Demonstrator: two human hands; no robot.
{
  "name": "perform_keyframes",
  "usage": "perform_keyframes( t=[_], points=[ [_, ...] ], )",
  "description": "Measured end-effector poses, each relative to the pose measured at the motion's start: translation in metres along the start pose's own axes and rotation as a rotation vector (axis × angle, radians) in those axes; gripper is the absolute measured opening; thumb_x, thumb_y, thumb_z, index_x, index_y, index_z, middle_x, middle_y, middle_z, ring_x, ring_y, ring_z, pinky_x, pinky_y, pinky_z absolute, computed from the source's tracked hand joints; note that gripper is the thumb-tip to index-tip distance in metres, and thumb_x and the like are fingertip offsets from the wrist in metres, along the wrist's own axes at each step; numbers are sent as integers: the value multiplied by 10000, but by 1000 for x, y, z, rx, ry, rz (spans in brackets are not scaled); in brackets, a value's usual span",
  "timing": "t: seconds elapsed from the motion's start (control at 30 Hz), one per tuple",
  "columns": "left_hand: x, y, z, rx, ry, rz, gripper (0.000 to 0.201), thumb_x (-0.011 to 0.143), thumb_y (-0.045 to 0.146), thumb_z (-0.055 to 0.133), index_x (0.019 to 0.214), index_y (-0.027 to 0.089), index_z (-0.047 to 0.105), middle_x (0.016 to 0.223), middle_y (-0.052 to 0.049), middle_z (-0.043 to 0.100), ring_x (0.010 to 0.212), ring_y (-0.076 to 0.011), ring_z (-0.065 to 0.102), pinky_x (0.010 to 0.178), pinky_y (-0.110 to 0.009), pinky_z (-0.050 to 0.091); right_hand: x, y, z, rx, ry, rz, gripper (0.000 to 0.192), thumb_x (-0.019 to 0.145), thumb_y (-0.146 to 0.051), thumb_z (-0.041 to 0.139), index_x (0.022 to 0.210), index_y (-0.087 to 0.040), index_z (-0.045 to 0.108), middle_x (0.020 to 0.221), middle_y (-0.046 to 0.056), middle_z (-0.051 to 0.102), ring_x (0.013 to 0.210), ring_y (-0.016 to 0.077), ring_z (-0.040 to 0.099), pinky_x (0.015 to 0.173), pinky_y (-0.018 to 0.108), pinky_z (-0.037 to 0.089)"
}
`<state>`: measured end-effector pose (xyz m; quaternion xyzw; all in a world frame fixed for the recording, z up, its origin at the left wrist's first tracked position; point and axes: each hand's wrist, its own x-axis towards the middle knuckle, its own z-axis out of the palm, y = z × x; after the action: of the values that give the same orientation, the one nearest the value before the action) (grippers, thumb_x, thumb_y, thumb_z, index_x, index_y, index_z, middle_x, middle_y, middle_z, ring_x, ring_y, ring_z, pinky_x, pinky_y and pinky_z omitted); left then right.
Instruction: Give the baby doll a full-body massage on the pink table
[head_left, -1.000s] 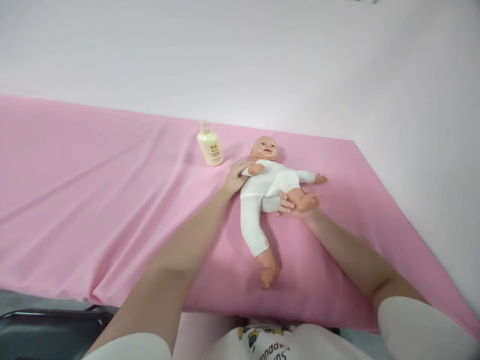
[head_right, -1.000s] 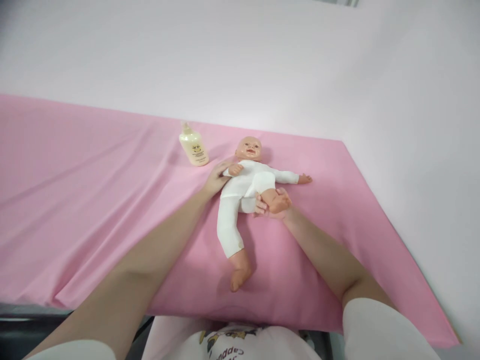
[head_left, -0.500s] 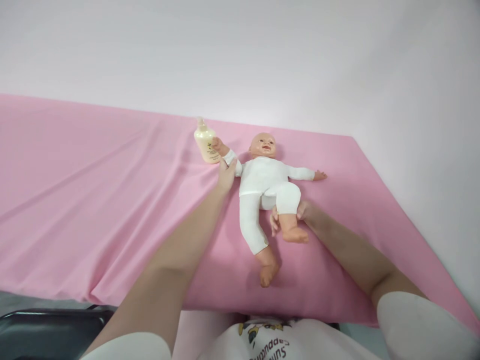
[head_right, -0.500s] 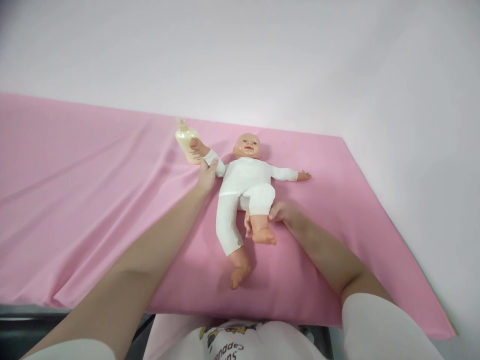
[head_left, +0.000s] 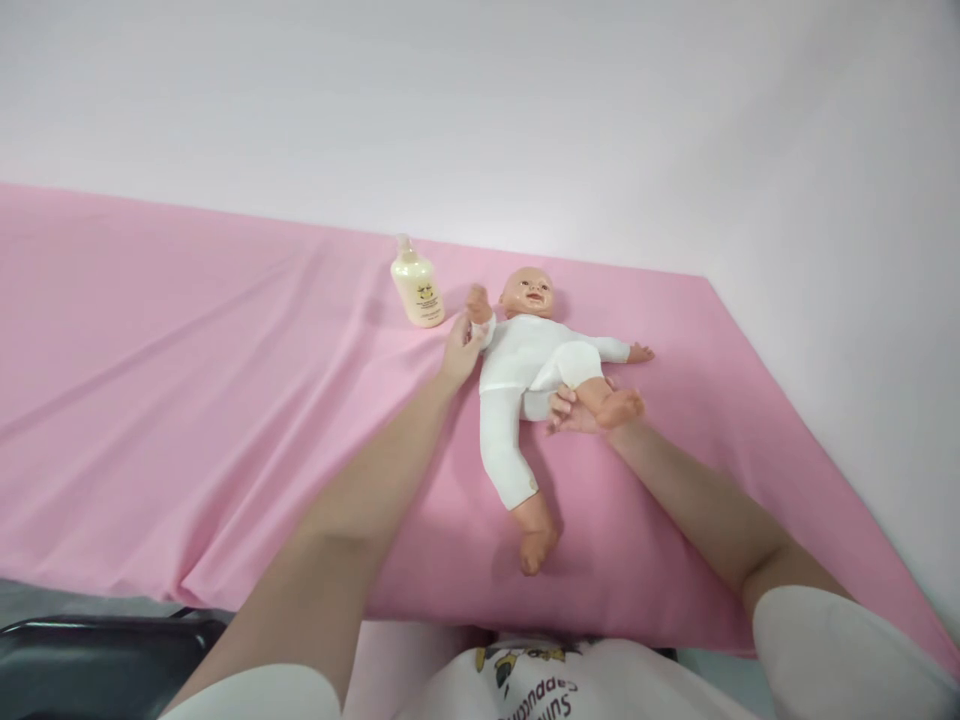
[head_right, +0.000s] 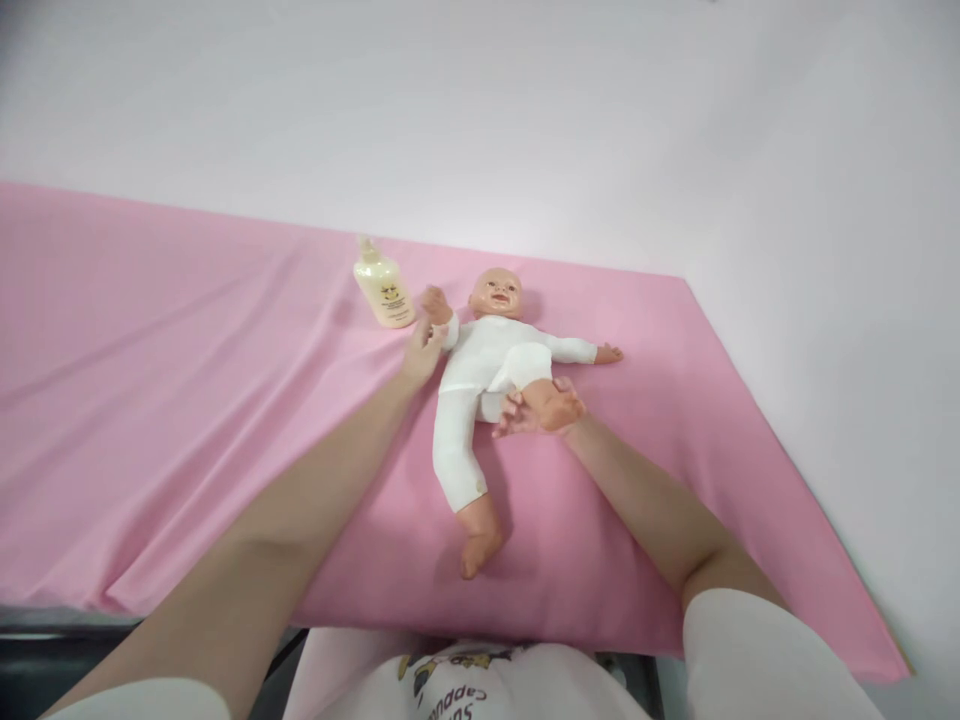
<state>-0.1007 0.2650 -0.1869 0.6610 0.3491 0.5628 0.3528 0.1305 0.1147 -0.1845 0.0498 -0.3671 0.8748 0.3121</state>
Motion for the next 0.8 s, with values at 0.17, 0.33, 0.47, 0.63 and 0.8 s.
perform_keyframes(
  t=[0.17,0.33,0.47,0.63,0.8],
  points=[
    [-5,20,-1,281,-296,228,493,747,541,794,1115,219,733,1180,-114,725,1169,-338,622,1124,-504,388,4,-11,7,-62,357,-89,484,721,-601,782,863,-172,607,875,28,611,866,216,631,959,460,539],
    [-7,18,0,241,-141,178,468,808,561,744,1107,206,688,1147,-110,709,1135,-313,627,1097,-477,433,2,-1,1,-110,146,-23,517,744,-620,754,961,-170,620,966,54,624,970,237,660,1013,464,527],
    [-5,7,0,76,72,71,488,903,648,615,1099,202,612,1087,-106,679,1058,-268,642,1024,-440,487,3,7,-3,-209,-182,93,563,733,-617,798,1022,-156,654,970,63,643,984,242,681,1004,433,528],
    [2,-6,-1,-105,229,-17,549,913,685,598,1216,233,524,1219,-96,657,1212,-249,617,1057,-382,463,5,-2,6,-454,-204,579,507,682,-437,926,1001,-120,694,1003,106,700,1014,260,686,979,363,546],
    [2,-7,-3,-91,256,-51,506,913,670,605,1163,237,527,1106,-82,662,1089,-232,647,984,-375,502,3,0,4,-416,-225,523,591,648,-539,933,969,-118,671,1011,124,697,1015,271,693,1001,384,552]
  ],
)
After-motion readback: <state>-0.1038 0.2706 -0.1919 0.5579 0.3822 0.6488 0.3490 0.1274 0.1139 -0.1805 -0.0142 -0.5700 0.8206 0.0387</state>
